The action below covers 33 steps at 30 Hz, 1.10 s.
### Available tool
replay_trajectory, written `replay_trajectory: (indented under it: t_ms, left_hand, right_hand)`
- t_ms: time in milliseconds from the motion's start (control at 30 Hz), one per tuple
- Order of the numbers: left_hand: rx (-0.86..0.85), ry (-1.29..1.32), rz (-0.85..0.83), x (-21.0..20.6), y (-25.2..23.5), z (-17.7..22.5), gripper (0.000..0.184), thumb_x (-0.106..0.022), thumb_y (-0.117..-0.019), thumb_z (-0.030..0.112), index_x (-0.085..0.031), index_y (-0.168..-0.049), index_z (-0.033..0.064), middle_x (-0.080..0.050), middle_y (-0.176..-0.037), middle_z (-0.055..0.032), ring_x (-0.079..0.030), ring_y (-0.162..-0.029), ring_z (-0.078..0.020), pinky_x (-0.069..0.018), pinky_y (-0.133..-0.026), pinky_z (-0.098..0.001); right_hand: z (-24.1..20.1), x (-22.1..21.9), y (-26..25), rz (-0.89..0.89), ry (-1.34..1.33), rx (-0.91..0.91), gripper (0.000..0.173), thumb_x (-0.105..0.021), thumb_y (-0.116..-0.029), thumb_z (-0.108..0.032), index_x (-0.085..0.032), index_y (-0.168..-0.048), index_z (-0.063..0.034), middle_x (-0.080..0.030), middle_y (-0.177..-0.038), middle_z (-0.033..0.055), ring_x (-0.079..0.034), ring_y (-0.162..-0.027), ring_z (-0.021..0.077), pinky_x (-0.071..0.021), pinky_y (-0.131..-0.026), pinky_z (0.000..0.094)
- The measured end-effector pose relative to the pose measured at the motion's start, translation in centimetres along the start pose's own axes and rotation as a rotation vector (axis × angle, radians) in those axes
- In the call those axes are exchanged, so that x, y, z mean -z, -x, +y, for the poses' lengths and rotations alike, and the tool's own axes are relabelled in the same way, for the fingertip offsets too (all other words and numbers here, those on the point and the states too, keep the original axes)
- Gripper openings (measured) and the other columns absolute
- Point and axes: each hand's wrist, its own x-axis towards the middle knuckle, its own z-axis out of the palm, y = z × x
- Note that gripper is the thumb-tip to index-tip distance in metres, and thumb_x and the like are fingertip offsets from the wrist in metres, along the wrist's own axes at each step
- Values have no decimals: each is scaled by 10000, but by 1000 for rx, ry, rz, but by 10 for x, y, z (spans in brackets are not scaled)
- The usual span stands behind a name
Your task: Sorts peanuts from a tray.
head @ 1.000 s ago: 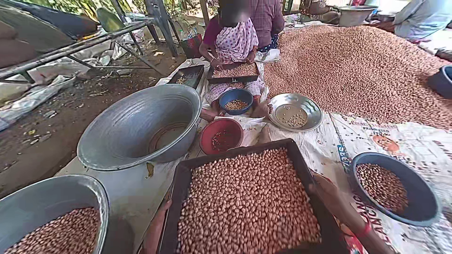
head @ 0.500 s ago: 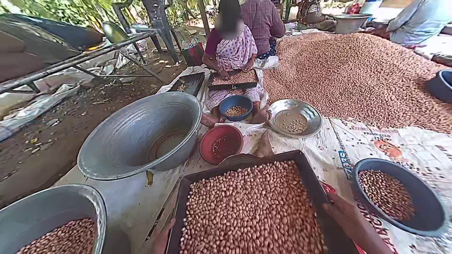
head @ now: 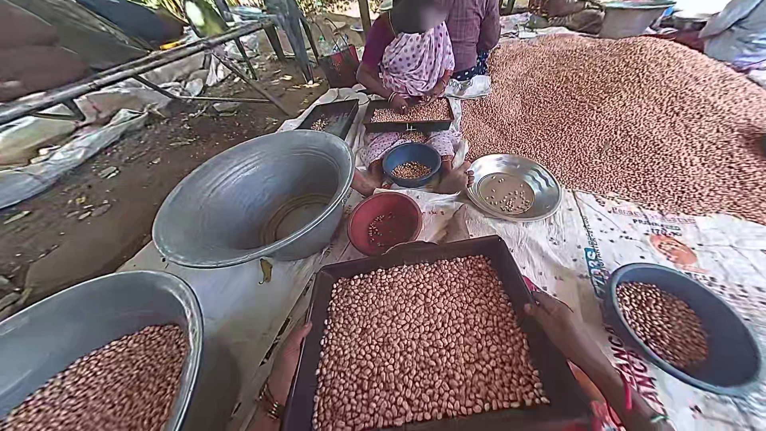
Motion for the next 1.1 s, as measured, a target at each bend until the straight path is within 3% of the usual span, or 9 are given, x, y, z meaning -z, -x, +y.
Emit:
replay_trajectory:
  t_ms: [100,300,367,500,667,833,900,1000,1100]
  left_hand:
    - [-58,-36,16,11,-6,-15,458,-304,-1075,120,-353,-1527,64,-634,-1292,32,-648,-1051,48,-549,-888,-154]
    - [-84,79,-69,18,-8,-15,438,-233,-1081,121,-356,-1500,80,-693,-1202,97,-678,-1024,44,-569,-888,-159]
    - [-115,90,-104,23,-8,-19,443,-247,-1076,136,-337,-1506,82,-687,-1233,93,-675,-1058,37,-572,-908,-171]
    - [-61,79,-55,25,-10,-23,447,-278,-1063,115,-394,-1494,80,-688,-1203,61,-682,-1006,29,-579,-857,-170]
    - [-67,35,-50,21,-4,-16,457,-265,-1060,107,-346,-1506,47,-657,-1257,49,-659,-1057,36,-557,-903,-163]
    - [-40,13,-76,8,0,-14,478,-312,-1040,67,-372,-1512,23,-633,-1305,19,-643,-1072,36,-544,-896,-154]
    - [-25,-25,-72,6,2,-11,486,-323,-1038,72,-372,-1519,20,-626,-1329,6,-643,-1079,31,-545,-904,-160]
    - [-5,-81,-53,1,3,-5,478,-335,-1053,66,-366,-1526,6,-614,-1353,-26,-651,-1057,21,-548,-887,-162]
    - [8,-255,-13,-8,3,9,457,-383,-1069,54,-386,-1520,-17,-581,-1407,-71,-640,-1059,32,-528,-879,-140]
  right_hand:
    - [-24,2,-10,1,15,5,252,-521,-1043,-111,-643,-1229,6,-646,-836,38,-584,-700,55,-497,-682,274]
    - [-127,23,33,60,88,348,330,-528,-969,-219,-630,-1233,-49,-533,-671,-171,-456,-552,-126,-388,-515,87]
    - [-125,20,26,52,50,298,348,-515,-975,-189,-608,-1280,-49,-582,-703,-155,-532,-593,-108,-453,-554,104]
    - [-100,13,11,14,87,126,333,-508,-1016,-153,-606,-1314,-43,-612,-741,-73,-561,-623,-29,-480,-597,184]
    - [-79,16,44,65,24,219,400,-539,-950,-210,-585,-1309,-39,-633,-763,-146,-590,-655,-101,-501,-615,112]
    - [-14,14,42,32,147,-12,420,-539,-997,-179,-580,-1368,13,-713,-939,107,-663,-804,135,-540,-763,393]
    - [1,11,47,0,158,-63,427,-541,-1015,-140,-544,-1404,37,-705,-933,148,-653,-805,170,-527,-771,407]
    - [10,11,45,-61,285,-110,411,-536,-1051,-143,-542,-1422,34,-697,-951,222,-660,-841,305,-507,-808,521]
    - [-10,13,34,-178,563,-228,429,-511,-1089,-201,-515,-1459,15,-686,-1110,325,-665,-1044,501,-460,-929,673]
